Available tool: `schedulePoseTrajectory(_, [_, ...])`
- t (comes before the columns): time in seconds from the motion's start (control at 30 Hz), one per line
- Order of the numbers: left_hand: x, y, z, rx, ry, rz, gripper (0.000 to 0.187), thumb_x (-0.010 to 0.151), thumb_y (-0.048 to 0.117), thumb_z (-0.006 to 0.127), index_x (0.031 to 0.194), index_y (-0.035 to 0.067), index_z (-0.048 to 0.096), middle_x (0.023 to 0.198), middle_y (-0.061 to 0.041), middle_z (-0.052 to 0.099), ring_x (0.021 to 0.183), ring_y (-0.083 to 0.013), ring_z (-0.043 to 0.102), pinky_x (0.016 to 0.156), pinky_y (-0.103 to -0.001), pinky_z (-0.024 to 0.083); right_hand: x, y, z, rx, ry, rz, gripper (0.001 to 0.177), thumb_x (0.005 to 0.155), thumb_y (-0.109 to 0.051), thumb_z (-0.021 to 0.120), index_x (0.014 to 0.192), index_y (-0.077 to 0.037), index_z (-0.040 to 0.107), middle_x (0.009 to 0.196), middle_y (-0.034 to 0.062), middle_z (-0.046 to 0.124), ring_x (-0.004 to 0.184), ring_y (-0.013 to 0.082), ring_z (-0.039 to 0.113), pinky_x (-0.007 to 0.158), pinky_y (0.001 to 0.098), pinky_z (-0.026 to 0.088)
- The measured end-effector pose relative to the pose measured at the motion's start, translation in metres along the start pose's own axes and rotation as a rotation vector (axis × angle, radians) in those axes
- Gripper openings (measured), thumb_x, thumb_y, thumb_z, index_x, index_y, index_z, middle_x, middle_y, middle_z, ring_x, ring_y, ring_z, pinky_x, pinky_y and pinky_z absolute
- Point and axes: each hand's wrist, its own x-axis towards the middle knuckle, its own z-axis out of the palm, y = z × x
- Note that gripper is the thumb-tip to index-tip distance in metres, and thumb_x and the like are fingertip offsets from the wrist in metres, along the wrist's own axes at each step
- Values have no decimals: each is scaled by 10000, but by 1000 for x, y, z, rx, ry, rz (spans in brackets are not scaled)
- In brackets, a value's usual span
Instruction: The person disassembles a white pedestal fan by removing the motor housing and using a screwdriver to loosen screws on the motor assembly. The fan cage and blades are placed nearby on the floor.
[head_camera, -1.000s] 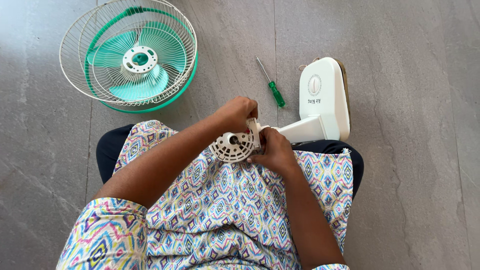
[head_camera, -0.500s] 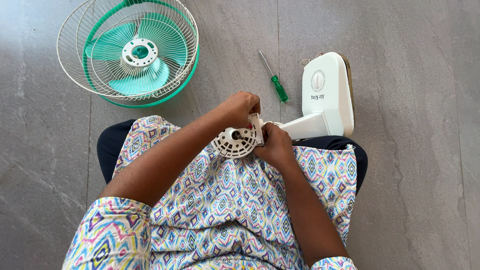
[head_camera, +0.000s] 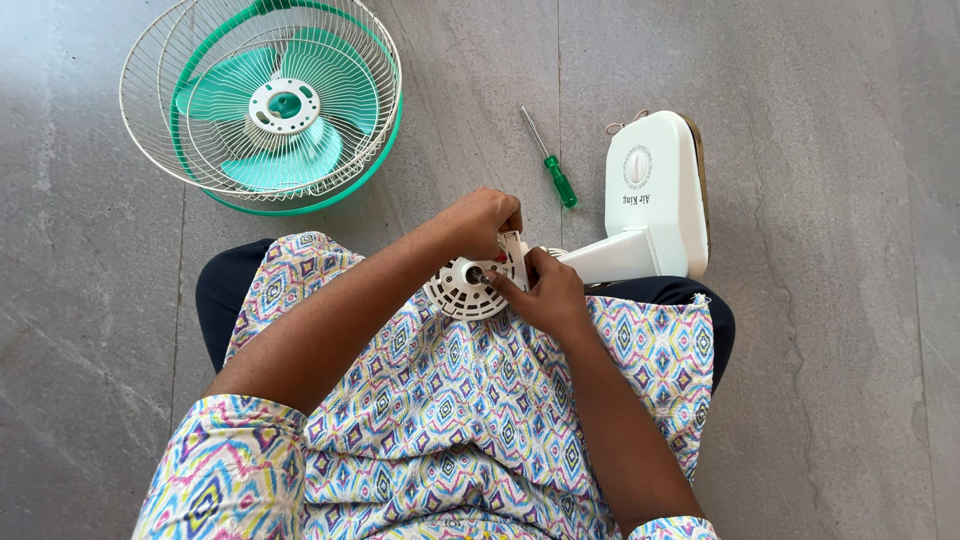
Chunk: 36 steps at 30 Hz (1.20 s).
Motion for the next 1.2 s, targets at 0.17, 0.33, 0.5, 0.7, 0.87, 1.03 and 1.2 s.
schedulePoseTrajectory(0.17, [1, -1, -2, -5, -11, 15, 411, 608, 30, 872, 985, 46, 711, 989, -115, 763, 946, -271, 734, 791, -371, 595, -3, -5, 3, -17, 72, -42, 574, 792, -591, 793, 891, -34, 692, 755, 125, 725, 642, 242, 727, 614, 396, 567])
schedulePoseTrajectory(0.33, [0, 2, 0, -8, -38, -34, 459, 592, 0, 877, 1015, 40, 702, 1005, -121, 757, 940, -257, 738, 805, -349, 606, -4, -6, 5, 3, 98, -100, 512, 818, -501, 813, 971, -27, 699, 808, 134, 736, 689, 245, 756, 633, 394, 591])
schedulePoseTrajectory(0.5, [-3, 3, 0, -3, -1, 7, 469, 596, -15, 876, 1031, 33, 706, 1022, -127, 753, 959, -255, 732, 826, -352, 602, -4, -6, 7, 45, 130, -132, 498, 811, -474, 814, 1013, -30, 712, 826, 132, 751, 709, 246, 763, 650, 393, 596])
schedulePoseTrajectory(0.7, [-7, 2, 5, 38, 58, 82, 420, 606, -15, 851, 995, 36, 702, 1004, -129, 744, 958, -288, 717, 814, -390, 586, -5, -3, 7, 93, 117, -132, 465, 802, -447, 821, 999, -38, 723, 843, 125, 764, 724, 233, 768, 662, 386, 596])
schedulePoseTrajectory(0.87, [-15, 4, 8, 53, 140, 170, 417, 573, -8, 839, 964, 37, 699, 984, -138, 727, 967, -327, 698, 830, -409, 570, -5, -1, 10, 104, 144, -118, 422, 782, -395, 826, 961, -27, 725, 823, 126, 749, 697, 233, 752, 653, 379, 584])
schedulePoseTrajectory(1.03, [-24, 13, 8, 56, 168, 193, 422, 564, -12, 851, 955, 40, 700, 1008, -134, 711, 1007, -339, 672, 873, -417, 556, -6, 0, 11, 146, 230, -197, 349, 803, -345, 802, 913, -23, 728, 802, 109, 709, 659, 229, 710, 630, 372, 557])
schedulePoseTrajectory(1.2, [-24, 15, 6, 29, 113, 82, 476, 542, -57, 849, 981, 62, 707, 1021, -100, 714, 994, -292, 688, 847, -392, 577, -9, 0, 11, 105, 242, -245, 412, 752, -385, 849, 850, -17, 692, 766, 100, 678, 623, 219, 686, 589, 370, 544])
